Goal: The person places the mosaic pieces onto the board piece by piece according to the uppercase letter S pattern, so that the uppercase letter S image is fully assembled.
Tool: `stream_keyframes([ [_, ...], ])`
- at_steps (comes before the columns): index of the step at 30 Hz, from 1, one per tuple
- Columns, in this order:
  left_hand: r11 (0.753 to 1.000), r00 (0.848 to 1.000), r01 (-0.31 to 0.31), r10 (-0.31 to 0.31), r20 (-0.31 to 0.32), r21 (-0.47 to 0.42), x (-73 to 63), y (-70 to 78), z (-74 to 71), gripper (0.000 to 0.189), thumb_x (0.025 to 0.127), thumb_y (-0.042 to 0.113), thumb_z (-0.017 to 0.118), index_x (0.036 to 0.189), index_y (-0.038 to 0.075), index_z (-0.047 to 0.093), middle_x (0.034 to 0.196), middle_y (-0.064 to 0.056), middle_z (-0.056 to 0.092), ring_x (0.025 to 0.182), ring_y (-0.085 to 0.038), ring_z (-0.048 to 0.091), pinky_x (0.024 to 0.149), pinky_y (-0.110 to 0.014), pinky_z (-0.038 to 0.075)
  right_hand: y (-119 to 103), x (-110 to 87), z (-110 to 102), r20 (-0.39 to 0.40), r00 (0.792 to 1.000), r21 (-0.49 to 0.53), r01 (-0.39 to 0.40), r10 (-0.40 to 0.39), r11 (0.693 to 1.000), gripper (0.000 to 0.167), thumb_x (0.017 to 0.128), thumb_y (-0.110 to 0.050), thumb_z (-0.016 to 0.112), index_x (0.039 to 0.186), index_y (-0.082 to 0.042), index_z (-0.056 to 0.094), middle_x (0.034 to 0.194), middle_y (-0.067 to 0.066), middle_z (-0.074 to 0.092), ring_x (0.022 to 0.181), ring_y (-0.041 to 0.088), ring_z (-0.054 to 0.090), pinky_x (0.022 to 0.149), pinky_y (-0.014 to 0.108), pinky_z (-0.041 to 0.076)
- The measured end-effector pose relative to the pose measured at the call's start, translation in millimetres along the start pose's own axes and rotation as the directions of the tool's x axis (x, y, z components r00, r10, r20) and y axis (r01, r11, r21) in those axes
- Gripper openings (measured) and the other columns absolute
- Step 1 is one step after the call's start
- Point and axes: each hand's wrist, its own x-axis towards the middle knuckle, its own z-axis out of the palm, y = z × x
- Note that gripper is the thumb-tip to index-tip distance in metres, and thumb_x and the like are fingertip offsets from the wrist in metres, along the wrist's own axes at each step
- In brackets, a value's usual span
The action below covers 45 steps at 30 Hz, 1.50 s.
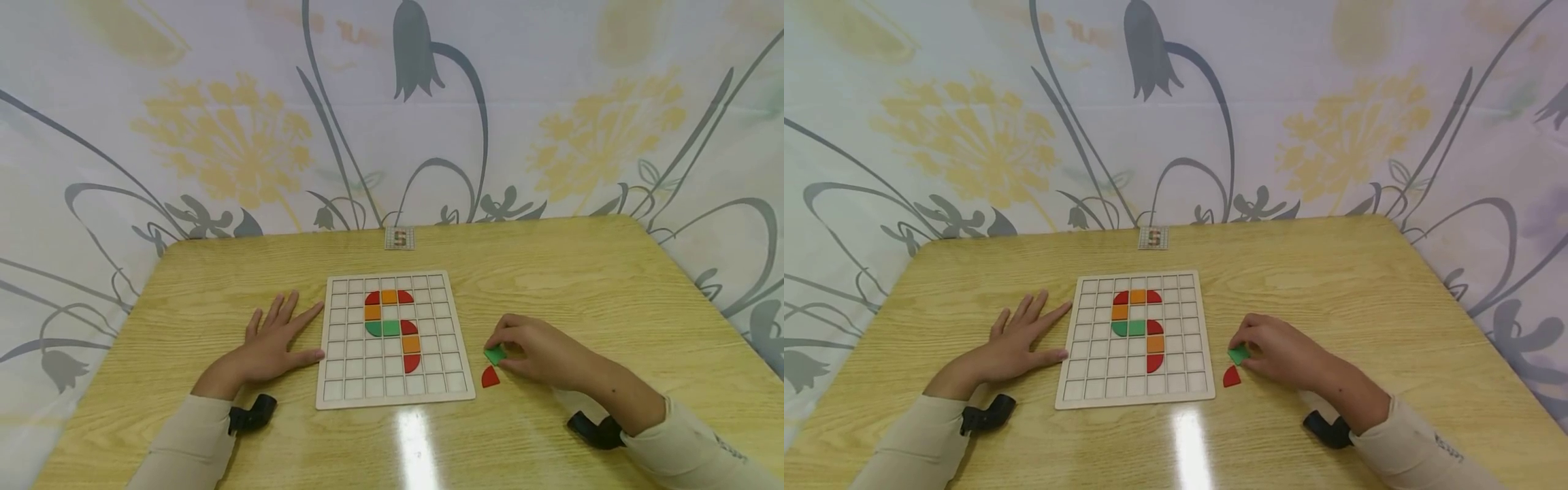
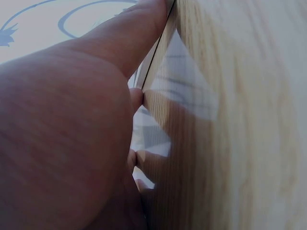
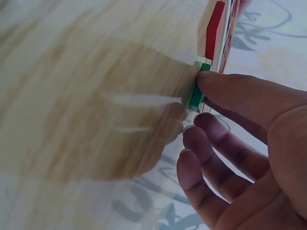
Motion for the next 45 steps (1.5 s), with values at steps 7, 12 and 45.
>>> stream_keyframes([
  [7, 1.000, 1.000, 0.002, -0.002, 0.002, 0.013, -0.7, -1.7, 0.1, 0.083, 0.094, 0.057, 0.062, 0.161, 0.024, 0.025, 0.168, -0.021, -0.006, 0.153, -0.046, -0.012, 0.115, -0.067, -0.015, -1, 1.5, 1, -0.019, 1.000, -0.060, 0.007, -0.008, 0.998, 0.017, 0.087, -0.011, 0.078, 0.102, -0.016, 0.073, 0.104, -0.006, 0.062, 0.090, 0.006, 0.061, 0.075, 0.023, 0.056],
  [12, 1.000, 1.000, 0.001, -0.001, 0.005, 0.013, 0.0, -1.7, 0.6, 0.083, 0.094, 0.057, 0.061, 0.161, 0.025, 0.025, 0.168, -0.021, -0.006, 0.153, -0.046, -0.012, 0.115, -0.067, -0.014, -2, 3.5, -1, -0.036, 0.999, -0.048, -0.005, 0.003, 0.999, 0.016, 0.088, -0.013, 0.077, 0.102, -0.015, 0.071, 0.101, -0.007, 0.065, 0.087, 0.005, 0.059, 0.074, 0.024, 0.054],
  [45, 1.000, 1.000, 0.006, -0.007, 0.010, 0.015, 1.0, -2.5, 1.0, 0.083, 0.094, 0.056, 0.061, 0.161, 0.024, 0.024, 0.168, -0.020, -0.007, 0.153, -0.044, -0.014, 0.115, -0.067, -0.015, -86, 71.1, 32, -0.143, 0.984, -0.023, 0.104, -0.106, 0.994, 0.023, 0.090, -0.017, 0.075, 0.112, -0.010, 0.075, 0.105, -0.001, 0.071, 0.101, 0.016, 0.066, 0.086, 0.033, 0.057],
])
